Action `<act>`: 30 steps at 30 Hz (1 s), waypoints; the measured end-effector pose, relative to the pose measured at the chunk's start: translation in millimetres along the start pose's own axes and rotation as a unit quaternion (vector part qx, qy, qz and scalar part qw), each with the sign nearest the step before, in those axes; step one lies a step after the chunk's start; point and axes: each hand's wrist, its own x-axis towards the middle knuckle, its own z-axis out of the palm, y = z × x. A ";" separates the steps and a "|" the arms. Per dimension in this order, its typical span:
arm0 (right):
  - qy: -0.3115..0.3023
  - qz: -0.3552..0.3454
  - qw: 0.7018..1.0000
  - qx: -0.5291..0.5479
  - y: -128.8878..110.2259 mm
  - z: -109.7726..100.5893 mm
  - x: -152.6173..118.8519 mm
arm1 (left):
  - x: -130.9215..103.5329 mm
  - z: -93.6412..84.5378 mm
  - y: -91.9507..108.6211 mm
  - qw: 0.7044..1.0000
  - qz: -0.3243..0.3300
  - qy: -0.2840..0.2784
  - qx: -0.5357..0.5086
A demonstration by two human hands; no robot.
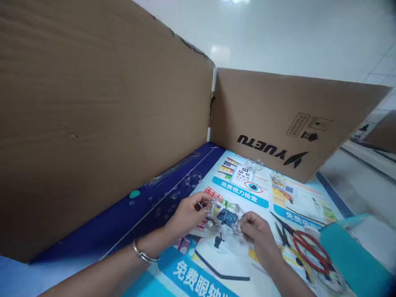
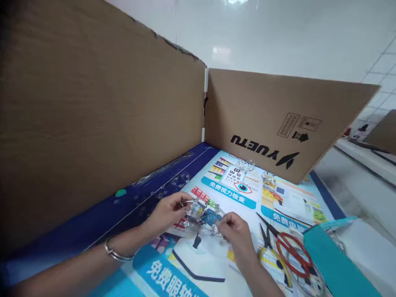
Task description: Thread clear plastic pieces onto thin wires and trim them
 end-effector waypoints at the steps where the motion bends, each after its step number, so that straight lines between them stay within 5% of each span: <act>1: -0.001 -0.001 1.000 0.003 0.1 0.1 -0.7 | 0.5 0.6 -1.2 1.000 -0.005 0.001 -0.010; 19: -0.027 0.018 0.999 0.010 2.8 0.3 -0.5 | -1.3 6.4 -6.6 0.965 -0.110 -0.043 -0.233; 30: -0.050 0.032 0.998 -0.001 4.6 -1.1 1.4 | -1.2 8.6 -11.9 0.955 -0.151 -0.023 -0.253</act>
